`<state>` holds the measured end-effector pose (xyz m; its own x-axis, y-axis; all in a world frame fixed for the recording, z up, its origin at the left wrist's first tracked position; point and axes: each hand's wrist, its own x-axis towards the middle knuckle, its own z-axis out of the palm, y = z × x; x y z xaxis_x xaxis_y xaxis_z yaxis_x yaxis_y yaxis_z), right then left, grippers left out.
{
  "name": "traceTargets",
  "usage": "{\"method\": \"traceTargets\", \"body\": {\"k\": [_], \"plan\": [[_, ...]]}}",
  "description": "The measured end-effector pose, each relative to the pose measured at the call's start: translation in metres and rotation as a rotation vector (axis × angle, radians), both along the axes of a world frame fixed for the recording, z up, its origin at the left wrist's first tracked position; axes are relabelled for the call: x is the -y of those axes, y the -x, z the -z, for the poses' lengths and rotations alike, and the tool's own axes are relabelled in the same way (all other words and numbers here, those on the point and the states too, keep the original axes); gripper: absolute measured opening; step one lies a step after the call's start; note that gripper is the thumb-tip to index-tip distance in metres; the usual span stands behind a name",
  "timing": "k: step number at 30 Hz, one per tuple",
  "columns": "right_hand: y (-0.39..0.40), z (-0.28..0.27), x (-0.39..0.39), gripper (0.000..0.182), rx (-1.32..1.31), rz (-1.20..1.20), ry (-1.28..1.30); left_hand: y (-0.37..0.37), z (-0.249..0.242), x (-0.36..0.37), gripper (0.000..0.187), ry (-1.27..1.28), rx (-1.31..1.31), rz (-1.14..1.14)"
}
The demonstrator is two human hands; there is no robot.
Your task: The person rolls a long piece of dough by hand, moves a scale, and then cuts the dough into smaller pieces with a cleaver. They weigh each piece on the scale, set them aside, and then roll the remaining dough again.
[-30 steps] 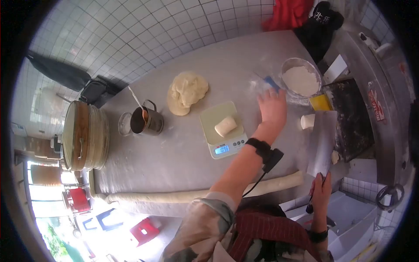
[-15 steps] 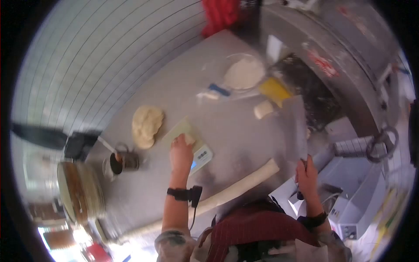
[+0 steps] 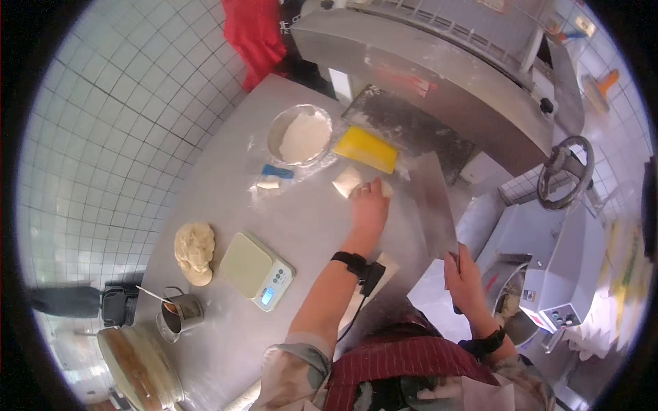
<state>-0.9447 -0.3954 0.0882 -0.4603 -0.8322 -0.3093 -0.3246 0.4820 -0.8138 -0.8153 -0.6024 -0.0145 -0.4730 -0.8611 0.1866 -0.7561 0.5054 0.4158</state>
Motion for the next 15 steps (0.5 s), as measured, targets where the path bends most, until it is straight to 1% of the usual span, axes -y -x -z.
{"method": "traceTargets", "body": {"k": [1, 3, 4, 6, 7, 8, 9, 10, 12, 13, 14, 15], "plan": [[0.0, 0.003, -0.003, 0.029, -0.048, -0.019, 0.0, -0.001, -0.004, -0.005, 0.046, -0.003, -0.003, 0.011], [-0.006, 0.007, -0.012, 0.029, -0.09, -0.029, -0.014, -0.019, -0.014, -0.019, 0.042, -0.088, -0.298, -0.143], [-0.01, 0.007, -0.016, 0.029, -0.119, -0.057, 0.004, -0.036, -0.008, -0.023, 0.042, -0.104, -0.294, -0.14], [-0.021, 0.001, -0.026, 0.029, -0.136, -0.088, -0.02, -0.078, 0.013, -0.041, 0.034, -0.381, -0.306, -0.099], [-0.029, -0.007, -0.029, 0.03, -0.129, -0.149, -0.054, -0.094, 0.003, -0.062, 0.034, -0.418, -0.293, -0.103], [-0.034, -0.011, -0.034, 0.03, -0.128, -0.211, -0.074, -0.107, -0.011, -0.079, 0.032, -0.53, -0.256, -0.092], [-0.039, -0.006, -0.042, 0.032, -0.188, -0.263, -0.081, -0.115, -0.024, -0.093, 0.03, -0.631, -0.224, -0.078], [-0.044, -0.006, -0.048, 0.032, -0.193, -0.261, -0.087, -0.121, -0.029, -0.11, 0.03, -0.636, -0.229, -0.076], [-0.055, -0.007, -0.058, 0.033, -0.286, -0.397, -0.128, -0.13, -0.033, -0.147, 0.027, -0.72, -0.326, -0.148], [-0.06, -0.011, -0.061, 0.031, -0.301, -0.438, -0.143, -0.137, -0.023, -0.156, 0.027, -0.503, -0.253, -0.029], [-0.064, -0.011, -0.065, 0.031, -0.311, -0.435, -0.148, -0.138, -0.02, -0.161, 0.027, -0.506, -0.263, -0.024], [-0.068, -0.011, -0.069, 0.031, -0.328, -0.458, -0.123, -0.139, -0.018, -0.166, 0.027, -0.441, -0.278, -0.033]]}}
